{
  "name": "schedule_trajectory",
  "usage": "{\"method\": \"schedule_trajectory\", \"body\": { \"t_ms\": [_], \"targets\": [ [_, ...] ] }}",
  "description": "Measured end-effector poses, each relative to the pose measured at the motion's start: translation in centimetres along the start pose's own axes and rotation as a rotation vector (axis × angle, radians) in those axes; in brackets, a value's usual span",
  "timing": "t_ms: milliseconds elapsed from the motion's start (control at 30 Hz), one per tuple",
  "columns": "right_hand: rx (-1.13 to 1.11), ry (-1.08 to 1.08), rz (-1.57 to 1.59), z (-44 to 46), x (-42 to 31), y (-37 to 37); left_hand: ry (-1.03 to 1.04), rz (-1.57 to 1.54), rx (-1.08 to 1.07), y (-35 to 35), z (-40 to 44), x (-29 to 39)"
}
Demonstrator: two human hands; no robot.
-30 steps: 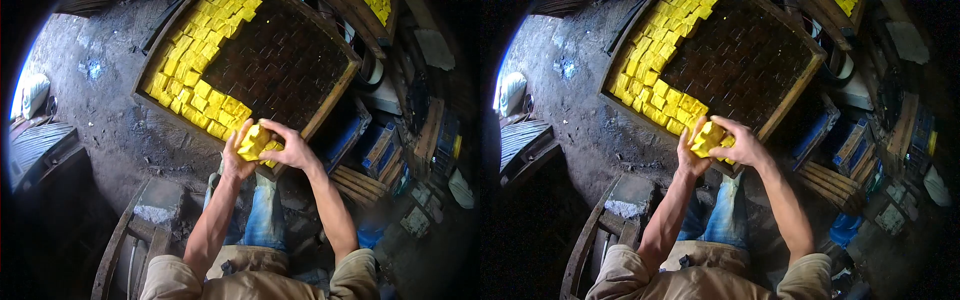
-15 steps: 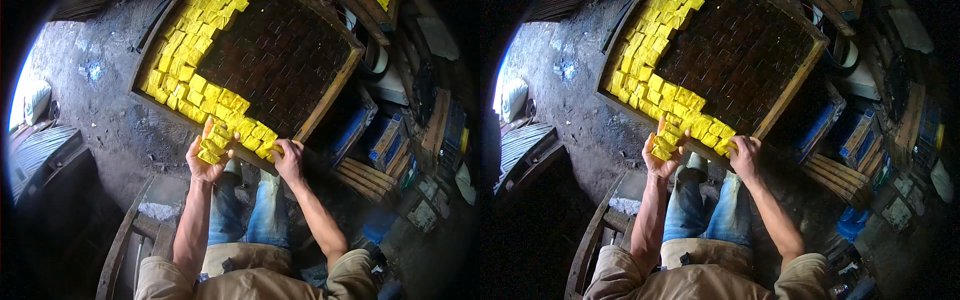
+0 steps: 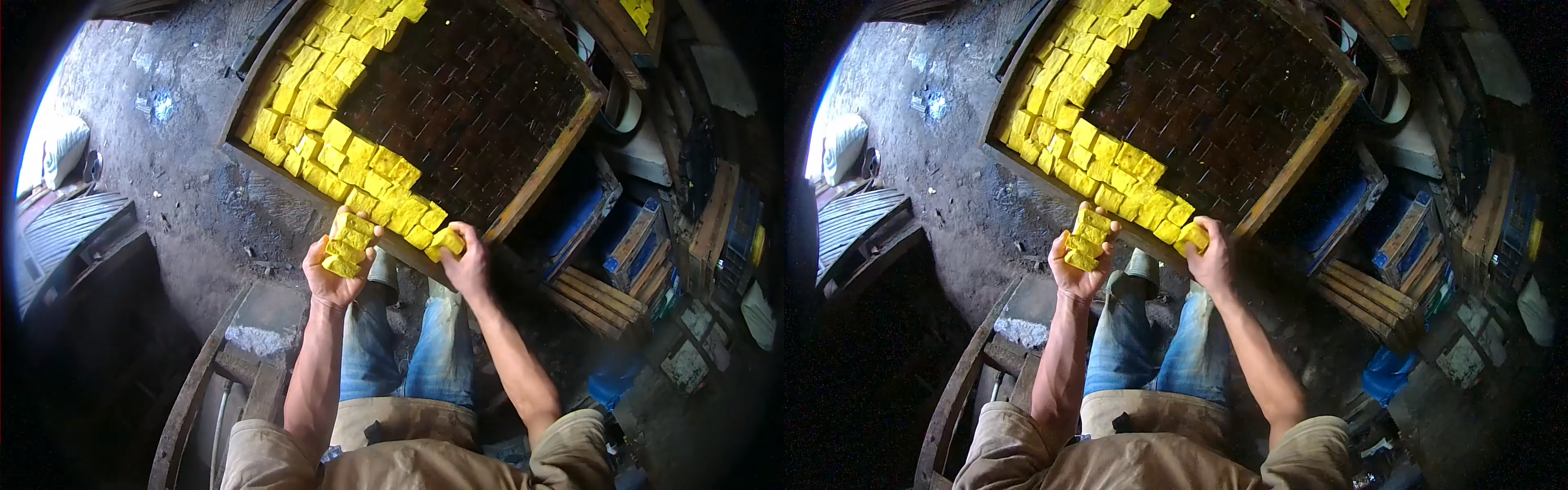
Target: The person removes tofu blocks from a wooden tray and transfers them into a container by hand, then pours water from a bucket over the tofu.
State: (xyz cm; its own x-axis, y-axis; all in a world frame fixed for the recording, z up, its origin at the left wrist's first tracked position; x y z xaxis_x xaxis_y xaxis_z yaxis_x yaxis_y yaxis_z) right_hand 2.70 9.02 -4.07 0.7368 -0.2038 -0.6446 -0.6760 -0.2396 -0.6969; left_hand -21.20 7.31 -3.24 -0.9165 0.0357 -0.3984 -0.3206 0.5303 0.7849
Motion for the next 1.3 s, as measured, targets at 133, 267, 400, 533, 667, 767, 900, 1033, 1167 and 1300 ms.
{"method": "schedule_trajectory", "body": {
  "t_ms": [133, 267, 400, 533, 667, 767, 900, 1033, 1167, 1300],
  "targets": [
    [-0.097, -0.092, 0.056, 2.7, -1.3, 0.3, 0.03, -0.032, 0.019, -0.5, -0.2, 0.3],
    [-0.04, -0.144, -0.384, 3.1, -2.8, 2.5, 0.047, 0.008, 0.029, -0.3, -0.5, 0.4],
    [0.087, -0.278, -0.362, 0.4, -3.7, 4.4, 0.06, -0.003, 0.018, -0.6, -0.6, 0.6],
    [-0.06, 0.045, -0.018, 0.6, -1.9, 3.8, 0.054, -0.055, 0.01, -0.7, -0.7, 1.1],
    [-0.041, -0.104, 0.073, 2.6, -3.8, 1.9, 0.071, -0.084, 0.011, -1.1, -0.8, 1.4],
    [-0.062, -0.12, -0.027, 3.8, -4.2, 4.2, 0.091, -0.088, 0.035, -1.6, -0.6, 1.4],
    [0.082, -0.193, -0.461, 3.5, -6.5, 4.4, 0.13, -0.076, 0.057, -1.8, -1.0, 1.9],
    [-0.006, -0.299, -0.418, 2.1, -6.0, 6.5, 0.155, -0.12, 0.103, -2.5, -1.1, 2.2],
    [-0.141, -0.271, -0.376, 2.9, -8.0, 5.2, 0.202, -0.019, 0.141, -2.3, -0.8, 1.4],
    [-0.293, -0.346, -0.215, 5.0, -6.3, 5.8, 0.24, -0.051, 0.169, -2.2, 0.2, 0.7]
  ]
}}
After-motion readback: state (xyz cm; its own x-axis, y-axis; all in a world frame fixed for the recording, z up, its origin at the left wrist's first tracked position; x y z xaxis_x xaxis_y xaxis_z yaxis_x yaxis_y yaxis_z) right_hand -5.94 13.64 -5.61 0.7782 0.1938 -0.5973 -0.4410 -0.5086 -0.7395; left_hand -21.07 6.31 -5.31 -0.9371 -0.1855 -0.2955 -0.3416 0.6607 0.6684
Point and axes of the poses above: each hand's wrist, its own z-axis towards the middle knuckle, its own y-axis out of the palm, x = y × z, the point moved 3 cm from there along z, towards the middle knuckle, and after that the axes turned 11 degrees about -z, right-handed, at the moved point
